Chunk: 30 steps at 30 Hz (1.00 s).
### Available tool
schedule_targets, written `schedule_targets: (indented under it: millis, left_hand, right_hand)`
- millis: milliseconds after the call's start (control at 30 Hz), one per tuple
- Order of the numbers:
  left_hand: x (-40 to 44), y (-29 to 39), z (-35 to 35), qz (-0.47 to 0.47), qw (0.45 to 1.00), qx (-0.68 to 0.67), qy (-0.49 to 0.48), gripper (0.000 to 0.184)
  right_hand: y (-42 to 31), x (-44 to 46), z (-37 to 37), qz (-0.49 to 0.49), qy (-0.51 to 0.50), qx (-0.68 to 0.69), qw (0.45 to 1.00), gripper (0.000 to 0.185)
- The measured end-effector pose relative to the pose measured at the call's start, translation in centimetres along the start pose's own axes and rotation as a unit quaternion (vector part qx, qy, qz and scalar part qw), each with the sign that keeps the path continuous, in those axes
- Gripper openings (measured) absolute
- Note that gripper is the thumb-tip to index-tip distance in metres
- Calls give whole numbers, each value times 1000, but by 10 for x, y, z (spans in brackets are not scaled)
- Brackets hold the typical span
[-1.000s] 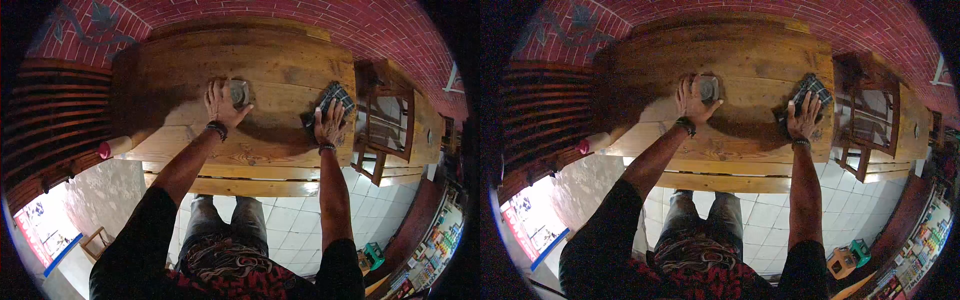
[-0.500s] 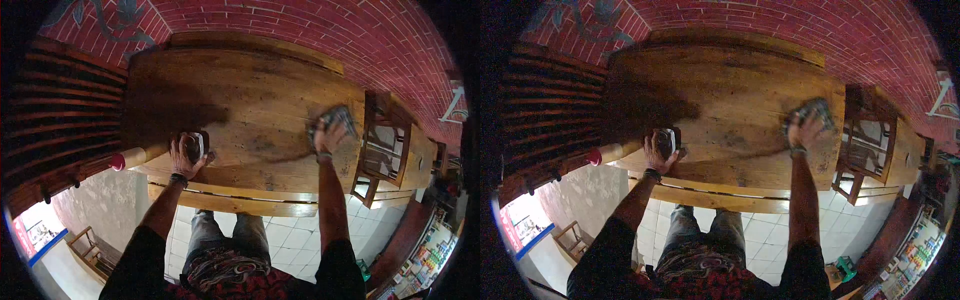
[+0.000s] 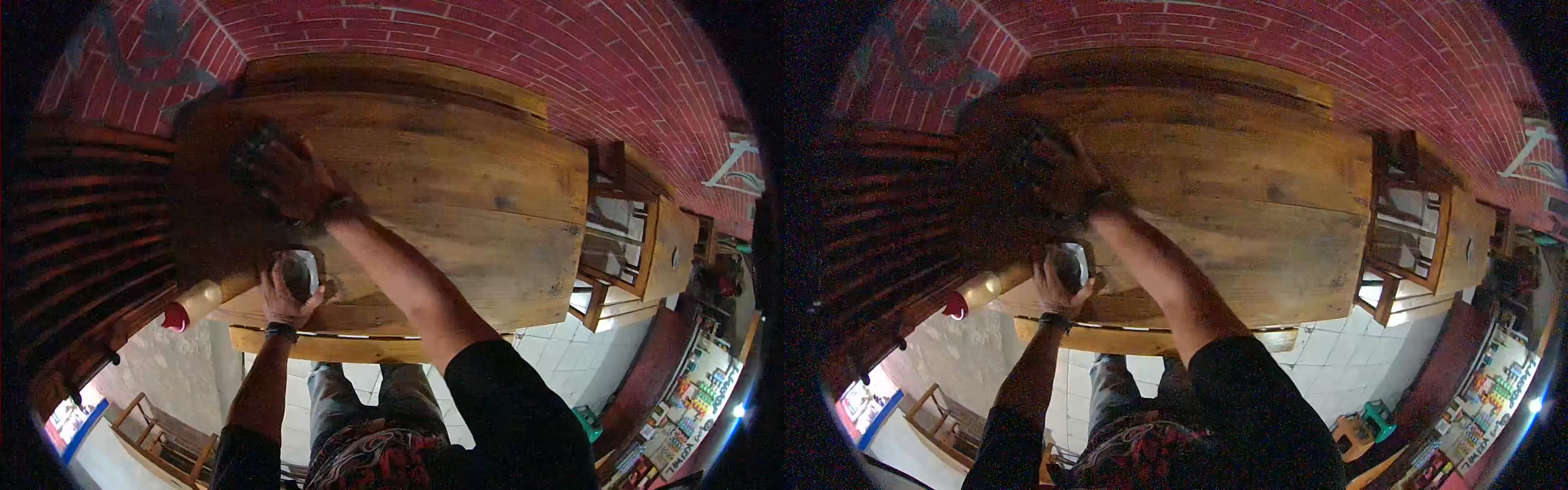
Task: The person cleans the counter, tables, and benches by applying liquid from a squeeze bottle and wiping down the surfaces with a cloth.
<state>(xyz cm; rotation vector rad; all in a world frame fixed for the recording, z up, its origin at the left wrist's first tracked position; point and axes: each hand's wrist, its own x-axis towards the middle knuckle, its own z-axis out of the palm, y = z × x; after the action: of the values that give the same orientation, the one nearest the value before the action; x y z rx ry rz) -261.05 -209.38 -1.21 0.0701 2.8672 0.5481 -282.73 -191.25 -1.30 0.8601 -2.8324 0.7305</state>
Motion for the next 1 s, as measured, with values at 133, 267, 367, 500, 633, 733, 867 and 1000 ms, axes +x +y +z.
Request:
schedule_targets:
  millis: [133, 267, 367, 500, 633, 733, 867, 1000]
  left_hand:
    - [-1, -12, 15, 41, 996, -3, 78, 120]
    - [7, -17, 11, 103, 990, 45, 82, 113]
    - [11, -15, 14, 111, 987, 49, 106, 115]
    - [10, -10, 12, 111, 982, 67, 136, 117]
    - [18, -32, 22, 171, 974, 78, 125, 116]
    - [13, -12, 21, 128, 978, 20, 162, 113]
    - [6, 5, 8, 55, 992, 21, 114, 120]
    - [11, 0, 10, 117, 982, -5, 149, 117]
  right_hand:
    - [113, -74, -62, 164, 45, -153, 973, 63]
    - [248, -197, -136, 355, 103, -223, 902, 70]
    - [310, -317, -176, 481, 158, -250, 825, 71]
    - [265, -456, -194, 578, 200, -295, 734, 70]
    - [160, -599, -161, 573, 158, -310, 742, 71]
    - [64, -601, -141, 655, 132, -276, 691, 73]
    - [4, -477, -106, 554, 163, -212, 788, 74]
    - [-22, -278, -55, 361, 255, 29, 896, 82]
